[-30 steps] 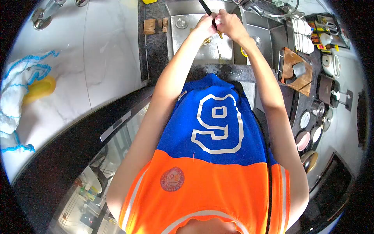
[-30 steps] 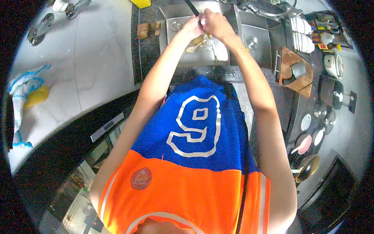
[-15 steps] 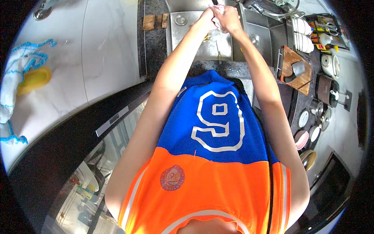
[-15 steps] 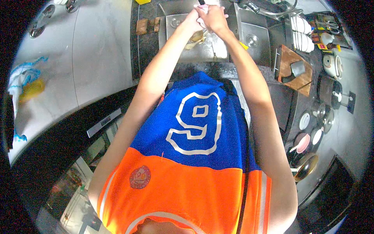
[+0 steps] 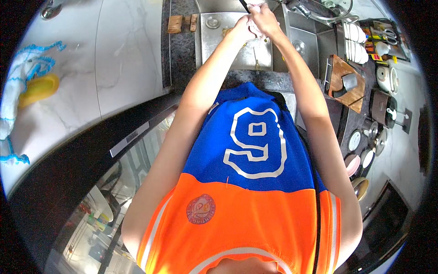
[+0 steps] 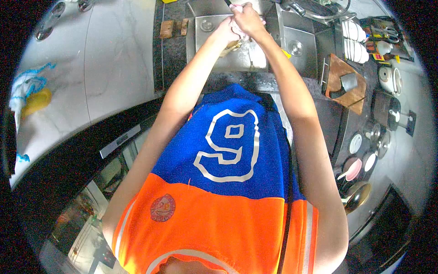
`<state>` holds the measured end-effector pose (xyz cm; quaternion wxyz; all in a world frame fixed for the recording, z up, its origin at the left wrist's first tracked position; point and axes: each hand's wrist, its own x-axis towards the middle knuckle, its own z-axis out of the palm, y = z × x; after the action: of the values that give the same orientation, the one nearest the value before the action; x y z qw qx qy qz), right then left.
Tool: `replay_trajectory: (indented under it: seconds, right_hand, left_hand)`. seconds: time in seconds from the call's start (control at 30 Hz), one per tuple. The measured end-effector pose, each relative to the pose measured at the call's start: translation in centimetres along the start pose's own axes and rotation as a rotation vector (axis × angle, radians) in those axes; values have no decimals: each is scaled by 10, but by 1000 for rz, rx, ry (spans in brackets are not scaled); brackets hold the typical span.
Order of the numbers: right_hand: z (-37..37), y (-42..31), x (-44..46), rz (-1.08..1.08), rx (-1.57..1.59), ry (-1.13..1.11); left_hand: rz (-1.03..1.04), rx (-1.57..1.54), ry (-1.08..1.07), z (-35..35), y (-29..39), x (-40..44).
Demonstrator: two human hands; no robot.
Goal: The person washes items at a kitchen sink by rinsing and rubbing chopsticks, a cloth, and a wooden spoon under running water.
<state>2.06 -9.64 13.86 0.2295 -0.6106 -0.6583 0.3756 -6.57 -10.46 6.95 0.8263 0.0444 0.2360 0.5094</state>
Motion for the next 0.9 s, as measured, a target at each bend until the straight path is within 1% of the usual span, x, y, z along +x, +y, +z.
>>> replay_trajectory:
  seconds: [0.03,0.1,0.13,0.17,0.2,0.23,0.3,0.33,0.37,0.43,0.47,0.53,0.57,0.6,0.63,0.67,0.7,0.73,0.77,0.83,0.87,0.9]
  right_hand:
    - [1,2,1,-1,-2,-3]
    - [2,8,3,-141,28,97]
    - [2,8,3,-146,28,95]
    - [2,9,2,-337,48,179]
    - [1,9,-2,-528,70,262]
    - [-6,-2,-10,-529,68,262]
    - [-27,-25,-31,-769,-377,126]
    - [-30,-33,-41,-522,-364,-49]
    - [-28,-29,-39,-523,-365,-50]
    - [-22,-18,-34,-693,-289,122]
    - [-21,-13,-29,-693,-290,123]
    - [-21,-11,-25,-829,-420,283]
    - [-24,-9,-25,-828,-419,284]
    - [-29,-12,-26,-705,-405,174]
    - [-33,-12,-27,-582,-390,64]
    - [-30,-4,-20,-583,-390,64]
    - [-22,10,-9,-707,-357,185]
    - [-16,15,-6,-830,-320,308]
    - [-14,22,-4,-829,-321,309]
    - [-11,23,-6,-777,-459,345]
    - [-10,24,-7,-773,-461,345]
    - [-9,22,-11,-671,-506,298]
  left_hand:
    - [2,-3,1,-5,1,2]
    - [-287,-331,-160,-15,7,9]
    - [-282,-331,-161,-4,10,-1]
    - [-71,44,-45,9,11,-15]
    - [41,227,3,14,12,-17]
    - [144,416,72,20,13,-19]
    - [216,539,20,17,21,-4]
    - [251,600,-6,17,23,0]
    - [252,599,-5,17,23,2]
    - [249,502,-90,15,22,6]
    - [247,454,-133,14,21,8]
    - [236,359,-218,13,18,10]
    - [232,312,-259,12,18,11]
    - [212,337,-212,22,20,1]
    - [212,336,-213,21,21,1]
    - [130,253,-84,20,22,2]
    - [47,169,43,20,22,3]
    - [64,190,81,20,22,4]
    - [63,190,80,19,21,3]
    - [77,338,8,19,21,1]
    - [73,337,7,17,20,4]
    - [-5,207,-98,15,19,9]
